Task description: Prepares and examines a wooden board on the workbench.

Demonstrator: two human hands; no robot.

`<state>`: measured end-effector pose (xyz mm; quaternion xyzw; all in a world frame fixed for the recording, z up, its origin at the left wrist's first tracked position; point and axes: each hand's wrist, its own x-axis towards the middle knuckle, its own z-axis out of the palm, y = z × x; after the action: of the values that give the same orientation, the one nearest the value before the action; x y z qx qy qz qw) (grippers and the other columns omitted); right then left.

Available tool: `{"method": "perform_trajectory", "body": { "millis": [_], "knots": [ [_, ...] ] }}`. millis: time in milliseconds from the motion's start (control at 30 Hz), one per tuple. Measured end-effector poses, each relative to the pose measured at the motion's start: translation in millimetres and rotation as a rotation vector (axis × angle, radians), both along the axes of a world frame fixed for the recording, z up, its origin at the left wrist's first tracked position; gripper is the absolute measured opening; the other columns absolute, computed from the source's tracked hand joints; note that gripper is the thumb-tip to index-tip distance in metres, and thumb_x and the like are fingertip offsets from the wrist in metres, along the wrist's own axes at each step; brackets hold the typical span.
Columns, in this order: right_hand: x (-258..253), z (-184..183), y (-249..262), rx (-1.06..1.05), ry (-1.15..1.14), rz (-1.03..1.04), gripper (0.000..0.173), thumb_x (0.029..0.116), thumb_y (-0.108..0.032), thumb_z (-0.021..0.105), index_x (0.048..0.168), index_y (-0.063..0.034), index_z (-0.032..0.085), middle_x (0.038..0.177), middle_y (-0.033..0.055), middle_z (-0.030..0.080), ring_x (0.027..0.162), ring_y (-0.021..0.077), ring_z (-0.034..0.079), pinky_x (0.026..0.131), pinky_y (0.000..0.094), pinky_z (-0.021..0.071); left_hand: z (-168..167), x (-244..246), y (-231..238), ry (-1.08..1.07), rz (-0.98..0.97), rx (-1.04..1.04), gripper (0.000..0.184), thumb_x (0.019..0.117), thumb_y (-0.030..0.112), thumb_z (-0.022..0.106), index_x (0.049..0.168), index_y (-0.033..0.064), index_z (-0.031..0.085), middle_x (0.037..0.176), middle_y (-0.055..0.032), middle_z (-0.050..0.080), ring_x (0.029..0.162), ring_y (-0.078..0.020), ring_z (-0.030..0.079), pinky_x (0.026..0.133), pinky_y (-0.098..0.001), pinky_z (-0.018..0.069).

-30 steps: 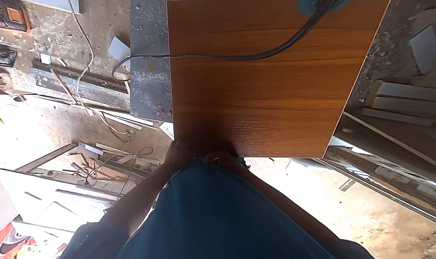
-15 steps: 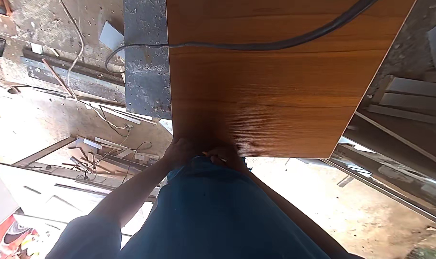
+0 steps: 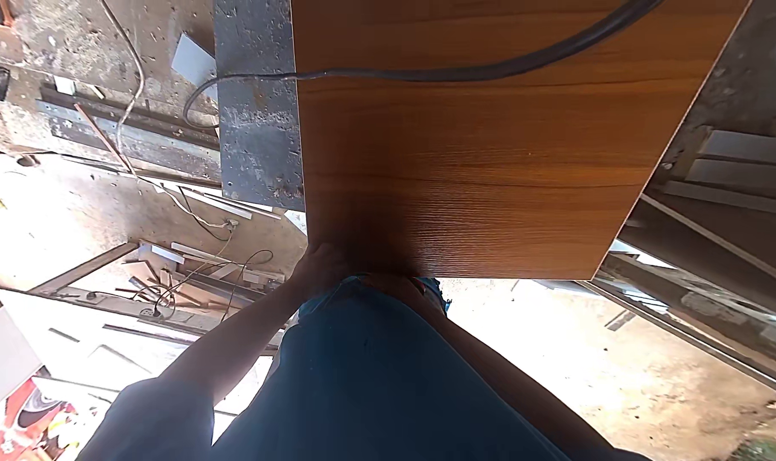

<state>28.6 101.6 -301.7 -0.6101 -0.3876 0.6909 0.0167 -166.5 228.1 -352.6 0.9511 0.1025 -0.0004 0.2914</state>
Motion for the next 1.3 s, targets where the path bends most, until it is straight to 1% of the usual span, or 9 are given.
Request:
{"method": "perform_trajectory", "body": {
  "millis": [400, 567, 733, 1033, 1100, 1167, 1200, 1267, 1300],
  "knots": [
    [-2.6, -7.6, -17.9, 0.147, -0.018, -0.040, 0.043, 0.1109, -0.032, 0.039, 0.134, -0.0069, 0.066, 0.130, 0.0189, 0.068, 0.125, 0.0330, 0.063, 0.106, 0.0518, 0.0474, -0.1, -0.4, -1.8, -0.009, 0.010, 0.000, 0.028, 0.1019, 0.031, 0.055, 0.081, 0.0178, 0.070, 0.084, -0.0012, 0.066, 0.096, -0.0247, 0.062, 0.085, -0.0444, 0.0449],
    [-2.5, -2.7, -12.2, 0.119, -0.033, -0.064, 0.041, 0.1098, -0.031, 0.042, 0.129, -0.0053, 0.068, 0.127, 0.0188, 0.069, 0.123, 0.0314, 0.064, 0.106, 0.0506, 0.0480, 0.9, -0.4, -2.1, 0.031, 0.015, -0.036, 0.027, 0.1015, 0.031, 0.057, 0.083, 0.0160, 0.071, 0.086, -0.0035, 0.067, 0.099, -0.0273, 0.064, 0.089, -0.0504, 0.0469],
    [-3.3, -1.4, -10.2, 0.083, -0.036, -0.047, 0.042, 0.1107, -0.031, 0.040, 0.133, -0.0068, 0.067, 0.131, 0.0178, 0.067, 0.127, 0.0308, 0.061, 0.108, 0.0507, 0.0459, 1.2, 0.1, -2.0, 0.035, 0.007, -0.025, 0.027, 0.1012, 0.031, 0.057, 0.083, 0.0168, 0.070, 0.086, -0.0028, 0.066, 0.099, -0.0263, 0.063, 0.090, -0.0495, 0.0455],
    [-5.2, -6.6, -20.8, 0.202, -0.044, -0.107, 0.040, 0.1094, -0.030, 0.043, 0.128, -0.0066, 0.070, 0.126, 0.0172, 0.070, 0.122, 0.0303, 0.065, 0.106, 0.0486, 0.0483, 2.4, 2.0, -1.8, 0.015, 0.008, 0.001, 0.027, 0.1006, 0.031, 0.057, 0.081, 0.0173, 0.069, 0.085, -0.0022, 0.067, 0.097, -0.0255, 0.063, 0.088, -0.0474, 0.0457],
    [1.2, -0.9, -16.8, 0.208, -0.006, -0.084, 0.037, 0.1086, -0.025, 0.044, 0.126, -0.0046, 0.069, 0.124, 0.0181, 0.070, 0.121, 0.0310, 0.065, 0.105, 0.0488, 0.0490, 1.9, 3.7, -1.1, 0.009, 0.013, 0.011, 0.027, 0.1001, 0.032, 0.058, 0.080, 0.0175, 0.069, 0.084, -0.0018, 0.066, 0.096, -0.0251, 0.063, 0.087, -0.0466, 0.0454],
    [12.4, 13.3, -14.5, 0.227, 0.057, -0.208, 0.032, 0.1066, -0.017, 0.050, 0.123, 0.0015, 0.070, 0.120, 0.0208, 0.072, 0.115, 0.0300, 0.068, 0.103, 0.0453, 0.0503, 1.6, 3.4, -1.0, 0.010, 0.010, 0.000, 0.027, 0.1001, 0.032, 0.058, 0.081, 0.0164, 0.070, 0.085, -0.0029, 0.066, 0.097, -0.0263, 0.063, 0.087, -0.0474, 0.0453],
    [16.1, 16.2, -18.9, 0.284, 0.033, -0.318, 0.030, 0.1051, -0.015, 0.053, 0.119, 0.0039, 0.072, 0.113, 0.0209, 0.073, 0.107, 0.0281, 0.070, 0.098, 0.0422, 0.0530, 1.4, 3.4, -0.9, 0.017, 0.007, -0.008, 0.028, 0.1004, 0.032, 0.057, 0.082, 0.0155, 0.070, 0.085, -0.0035, 0.067, 0.097, -0.0269, 0.063, 0.088, -0.0480, 0.0451],
    [22.5, 14.9, -33.6, 0.465, -0.134, -0.496, 0.027, 0.1021, -0.011, 0.055, 0.114, 0.0058, 0.073, 0.102, 0.0192, 0.076, 0.093, 0.0246, 0.074, 0.088, 0.0371, 0.0584, 1.2, 2.7, -2.1, 0.028, 0.012, -0.010, 0.030, 0.1017, 0.033, 0.056, 0.084, 0.0140, 0.071, 0.086, -0.0048, 0.067, 0.097, -0.0280, 0.064, 0.087, -0.0489, 0.0462],
    [26.6, 11.2, -43.1, 0.523, -0.244, -0.518, 0.027, 0.1020, -0.011, 0.054, 0.115, 0.0044, 0.073, 0.100, 0.0175, 0.076, 0.089, 0.0249, 0.075, 0.084, 0.0384, 0.0599, 1.0, 0.6, -3.5, 0.032, 0.019, -0.003, 0.031, 0.1024, 0.034, 0.055, 0.085, 0.0142, 0.071, 0.086, -0.0048, 0.068, 0.097, -0.0280, 0.065, 0.087, -0.0487, 0.0472]
  ]
}}
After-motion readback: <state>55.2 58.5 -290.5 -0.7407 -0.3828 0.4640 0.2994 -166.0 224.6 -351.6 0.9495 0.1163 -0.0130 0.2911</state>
